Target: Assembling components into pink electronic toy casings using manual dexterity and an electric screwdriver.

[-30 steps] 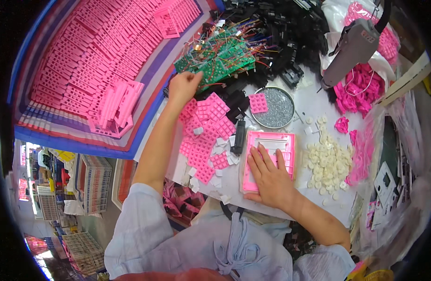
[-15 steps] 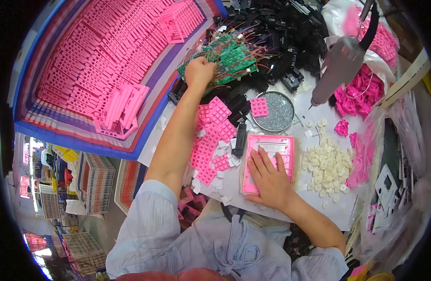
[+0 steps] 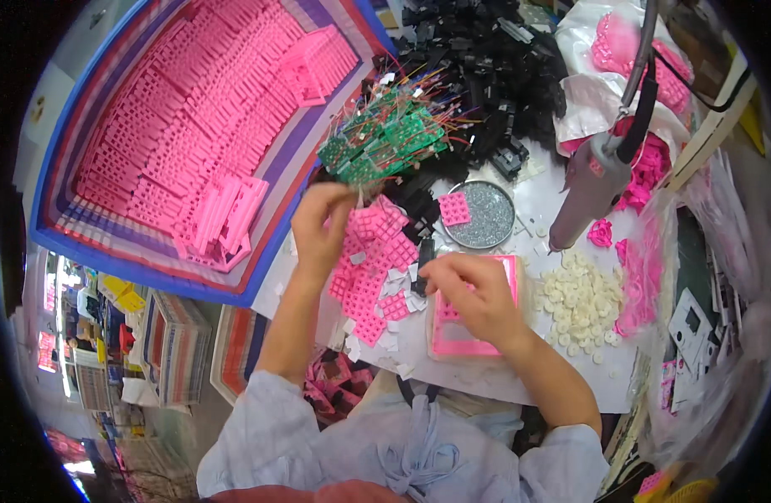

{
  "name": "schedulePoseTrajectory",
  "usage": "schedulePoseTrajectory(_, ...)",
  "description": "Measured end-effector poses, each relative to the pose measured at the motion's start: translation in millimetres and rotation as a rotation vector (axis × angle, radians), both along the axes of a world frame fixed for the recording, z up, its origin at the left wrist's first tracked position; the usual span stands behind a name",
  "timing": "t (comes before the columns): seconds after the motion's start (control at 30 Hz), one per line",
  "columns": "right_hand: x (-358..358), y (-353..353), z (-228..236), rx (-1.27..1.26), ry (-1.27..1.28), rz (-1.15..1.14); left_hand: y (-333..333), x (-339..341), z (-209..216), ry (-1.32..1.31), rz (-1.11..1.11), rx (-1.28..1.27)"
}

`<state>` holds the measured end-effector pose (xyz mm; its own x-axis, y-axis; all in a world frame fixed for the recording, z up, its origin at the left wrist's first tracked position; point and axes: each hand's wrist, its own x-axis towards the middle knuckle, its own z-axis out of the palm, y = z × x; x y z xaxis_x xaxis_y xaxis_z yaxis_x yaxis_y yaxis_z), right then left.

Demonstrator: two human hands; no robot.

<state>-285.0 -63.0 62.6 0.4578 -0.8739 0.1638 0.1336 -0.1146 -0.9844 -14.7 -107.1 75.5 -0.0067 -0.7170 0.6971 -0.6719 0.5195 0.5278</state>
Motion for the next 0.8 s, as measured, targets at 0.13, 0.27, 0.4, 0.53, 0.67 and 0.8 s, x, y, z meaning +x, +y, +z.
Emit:
schedulePoseTrajectory(0.13, 21.1, -21.5, 0.3, 0.568, -0.304, 0.132, 27.3, -26.5, 7.9, -0.290, -0.186, -0.172)
schedulePoseTrajectory(0.27, 40.9, -16.7, 0.1, 0.438, -0.150, 0.093, 51.6, -29.8, -9.6, -0.380, -0.294, -0.272)
schedulePoseTrajectory(0.4, 42.9, -2.4, -16.5, 0.425, -0.312, 0.048, 64.1, -50.0, -18.2, 0.012, -0.175, -0.359)
schedulePoseTrajectory(0.53, 36.4, 8.1, -20.3, 0.250, -0.324, -0.048, 83.1, -64.4, -25.6, 0.660, -0.305, 0.149)
schedulePoseTrajectory(0.67, 14.8, 6.5, -27.1, 0.055, -0.056, -0.132, 90.5, -41.4, -16.8, 0.836, -0.837, 0.775)
schedulePoseTrajectory(0.8, 2.6, 11.4, -8.2, 0.206, -0.049, -0.030, 91.8, -30.6, -37.7, 0.791, -0.665, 1.020)
